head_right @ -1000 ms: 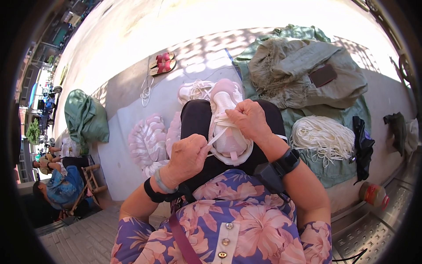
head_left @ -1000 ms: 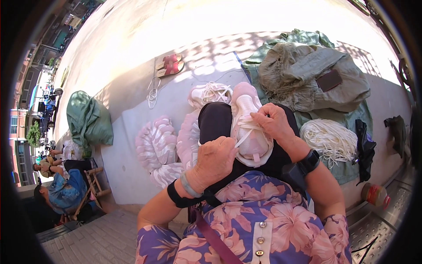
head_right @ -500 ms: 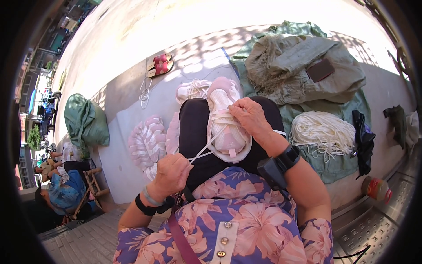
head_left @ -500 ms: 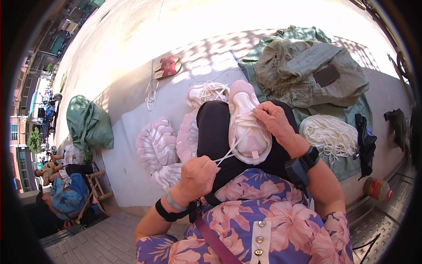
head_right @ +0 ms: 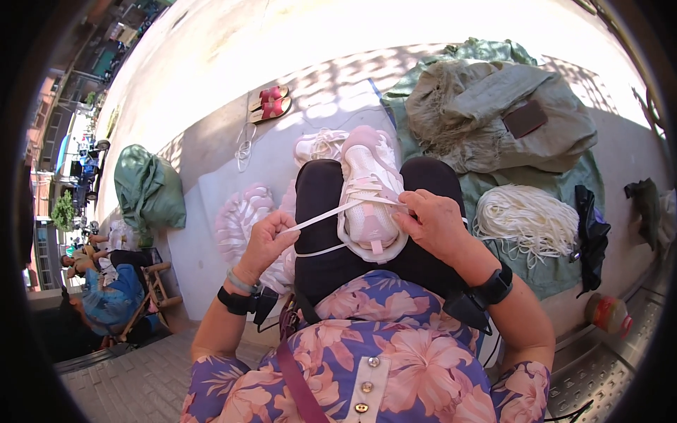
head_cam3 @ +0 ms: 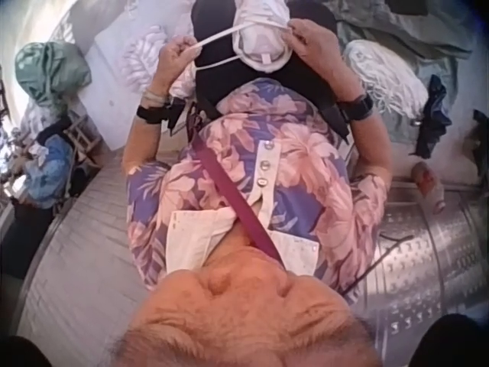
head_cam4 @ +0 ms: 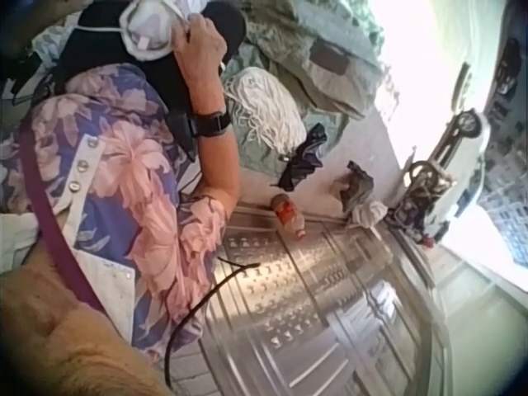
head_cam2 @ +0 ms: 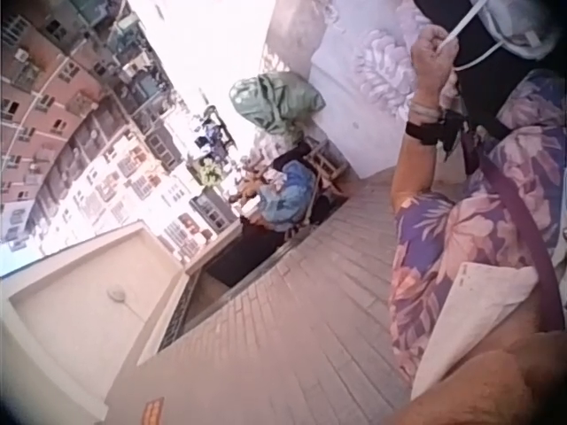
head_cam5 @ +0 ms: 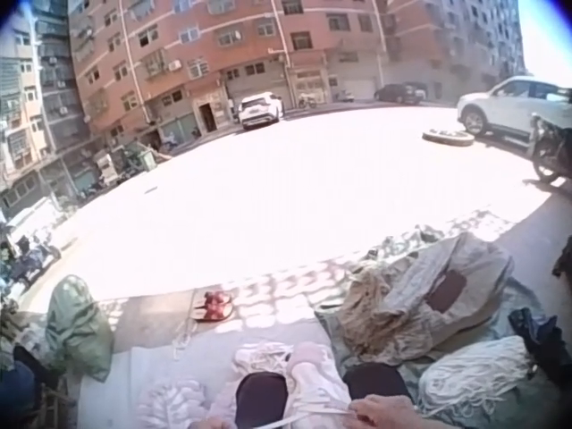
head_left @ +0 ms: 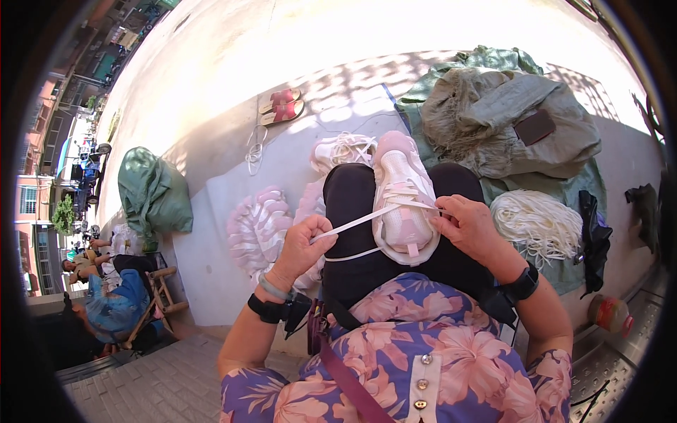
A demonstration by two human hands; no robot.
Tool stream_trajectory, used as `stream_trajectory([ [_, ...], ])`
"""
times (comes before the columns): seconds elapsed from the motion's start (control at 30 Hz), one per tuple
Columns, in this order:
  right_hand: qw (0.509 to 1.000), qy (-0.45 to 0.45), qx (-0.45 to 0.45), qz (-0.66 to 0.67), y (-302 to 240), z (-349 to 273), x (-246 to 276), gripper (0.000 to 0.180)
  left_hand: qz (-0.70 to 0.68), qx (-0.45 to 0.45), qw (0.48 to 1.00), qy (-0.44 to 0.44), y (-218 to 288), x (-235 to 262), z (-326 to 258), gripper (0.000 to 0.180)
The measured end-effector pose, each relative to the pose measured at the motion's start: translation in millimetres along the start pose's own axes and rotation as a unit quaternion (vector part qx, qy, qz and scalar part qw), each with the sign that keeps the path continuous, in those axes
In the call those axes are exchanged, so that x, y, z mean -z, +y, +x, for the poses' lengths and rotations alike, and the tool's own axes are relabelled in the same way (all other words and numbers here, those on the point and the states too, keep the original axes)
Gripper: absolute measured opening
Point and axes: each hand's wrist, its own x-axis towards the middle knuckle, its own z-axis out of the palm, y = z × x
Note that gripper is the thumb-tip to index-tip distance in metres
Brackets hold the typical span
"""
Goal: The recorder is lacing white and pink sneakers while sitting on a stool outdoors.
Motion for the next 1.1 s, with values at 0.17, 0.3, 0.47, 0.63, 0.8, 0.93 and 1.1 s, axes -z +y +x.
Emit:
stream_trajectory([
  [0.17,0.962,0.072,0.146,-0.22,14.9,4.8,14.5,0.007,0.241,-0.14,0.96,0.031,3.9,6.1,-6.2,0.012],
  [0.3,0.966,0.084,0.134,-0.202,29.4,-3.6,21.9,0.007,0.439,-0.221,0.869,0.057,0.5,12.8,-17.3,0.018],
  [0.47,0.971,0.084,0.095,-0.202,81.0,-42.1,36.3,0.003,0.509,-0.205,0.834,0.056,-20.7,45.0,-38.8,0.014],
  [0.63,0.958,0.139,-0.013,-0.25,176.7,-104.8,90.0,0.011,0.543,-0.114,0.809,0.194,-67.8,114.6,-63.4,0.011],
  [0.8,0.907,0.16,-0.11,-0.373,226.3,-150.7,167.0,0.016,0.554,-0.006,0.786,0.274,-84.3,186.6,-100.2,0.018],
  [0.93,0.873,0.221,-0.095,-0.423,253.2,-176.3,201.5,0.021,0.553,0.017,0.762,0.336,-91.2,235.7,-118.1,0.023],
  [1.1,0.885,0.237,-0.399,0.042,250.1,-175.2,151.7,0.029,0.129,0.256,0.915,0.283,-67.4,151.8,-62.5,0.033],
])
